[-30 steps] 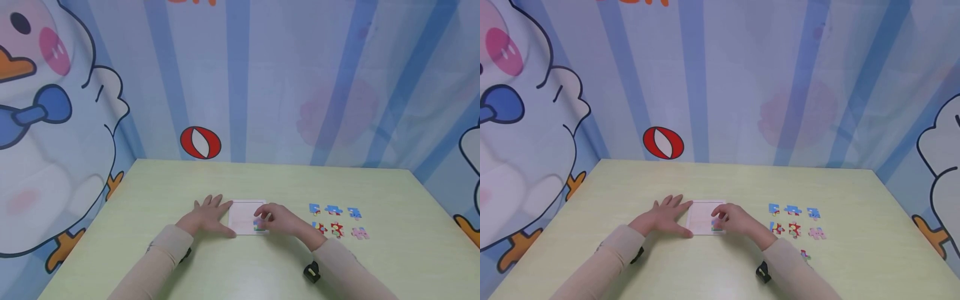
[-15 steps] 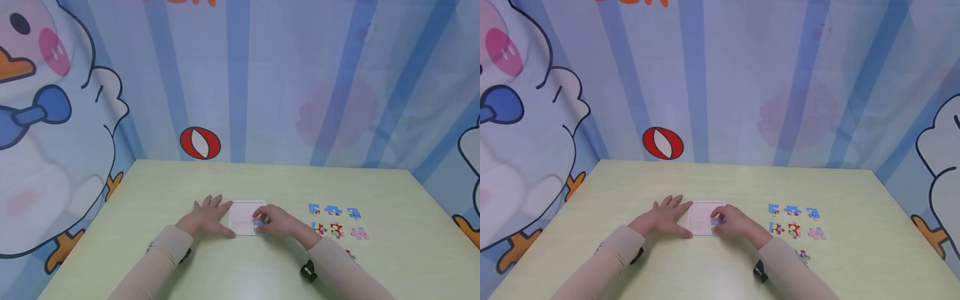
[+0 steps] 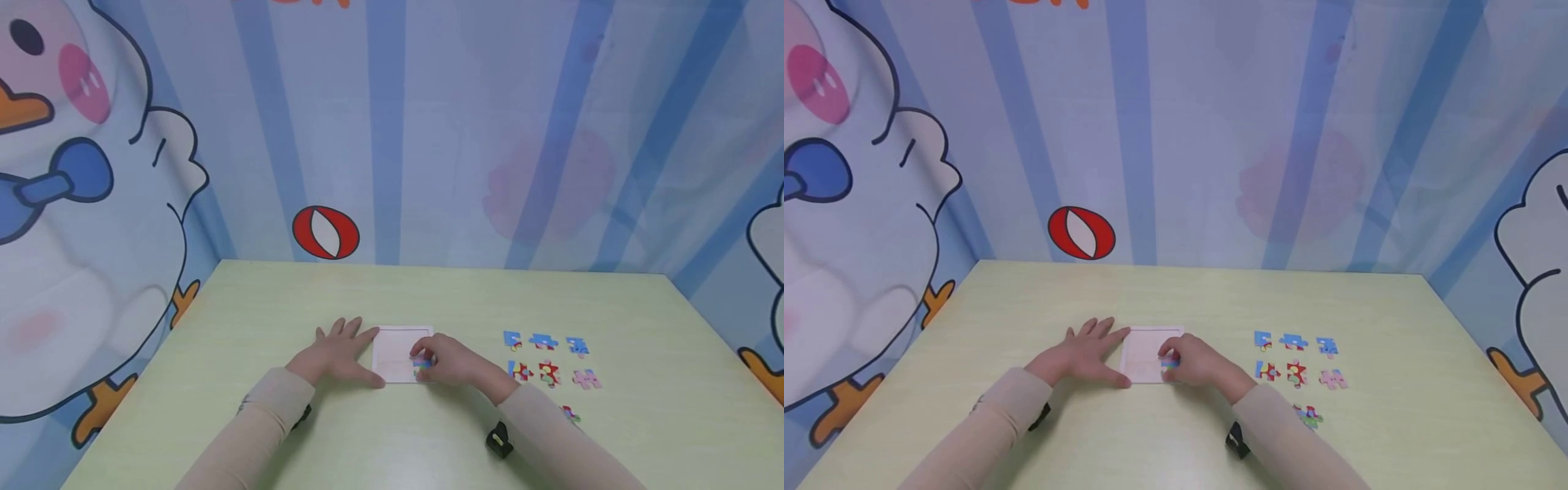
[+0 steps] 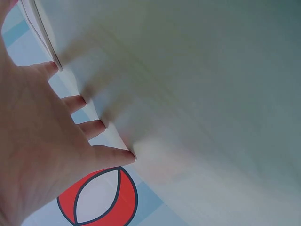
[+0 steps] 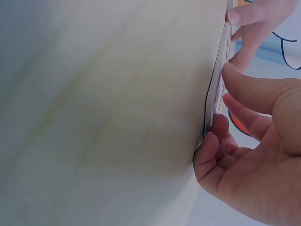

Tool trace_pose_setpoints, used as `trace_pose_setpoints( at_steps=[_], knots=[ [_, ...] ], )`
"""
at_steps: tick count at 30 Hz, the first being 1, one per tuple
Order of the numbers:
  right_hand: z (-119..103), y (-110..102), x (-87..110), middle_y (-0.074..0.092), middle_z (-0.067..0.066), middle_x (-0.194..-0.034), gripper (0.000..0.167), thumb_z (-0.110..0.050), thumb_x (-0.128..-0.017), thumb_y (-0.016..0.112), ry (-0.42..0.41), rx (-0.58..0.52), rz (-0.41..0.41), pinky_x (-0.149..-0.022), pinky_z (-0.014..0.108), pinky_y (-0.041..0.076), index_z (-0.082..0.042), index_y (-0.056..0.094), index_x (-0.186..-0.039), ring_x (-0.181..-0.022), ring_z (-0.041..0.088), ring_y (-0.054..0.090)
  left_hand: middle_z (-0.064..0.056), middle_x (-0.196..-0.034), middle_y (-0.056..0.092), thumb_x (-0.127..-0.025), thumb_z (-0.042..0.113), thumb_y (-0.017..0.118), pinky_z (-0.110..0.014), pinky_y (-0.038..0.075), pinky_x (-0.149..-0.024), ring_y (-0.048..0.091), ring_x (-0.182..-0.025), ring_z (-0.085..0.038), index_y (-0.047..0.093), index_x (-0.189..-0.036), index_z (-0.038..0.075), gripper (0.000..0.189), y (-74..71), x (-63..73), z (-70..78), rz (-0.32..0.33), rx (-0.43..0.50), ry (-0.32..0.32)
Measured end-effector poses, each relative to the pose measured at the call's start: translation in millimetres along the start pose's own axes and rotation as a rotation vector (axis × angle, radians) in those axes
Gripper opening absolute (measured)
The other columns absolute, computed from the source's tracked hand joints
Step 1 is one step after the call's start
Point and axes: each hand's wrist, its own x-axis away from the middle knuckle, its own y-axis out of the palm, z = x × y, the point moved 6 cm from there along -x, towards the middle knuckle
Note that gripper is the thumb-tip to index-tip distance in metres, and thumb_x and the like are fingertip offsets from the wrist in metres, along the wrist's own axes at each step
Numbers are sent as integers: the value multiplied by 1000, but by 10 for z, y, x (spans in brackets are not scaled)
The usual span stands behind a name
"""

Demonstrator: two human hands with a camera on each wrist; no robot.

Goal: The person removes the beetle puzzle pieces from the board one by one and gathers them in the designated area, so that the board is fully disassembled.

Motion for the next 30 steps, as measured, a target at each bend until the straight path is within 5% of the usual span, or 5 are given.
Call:
trace_pose_setpoints(
  at_steps=[22,30],
  knots=[
    [-20,-4,-17,55,4,-93,34,-7,-79,78,58,16,29,-78,34,44,-8,64,-110,-84,18,48,-15,-159,17,-73,68,66,-74,12,-106,11,-144,-44,29,-153,24,98,-22,22,6,13,-12,17],
    [-18,-19,-19,54,2,-85,24,-8,-79,78,24,10,26,-72,30,40,-6,67,-100,-81,17,45,-14,-160,16,-73,69,66,-73,10,-107,10,-145,-43,29,-153,25,99,-9,19,4,8,4,8]
  ],
)
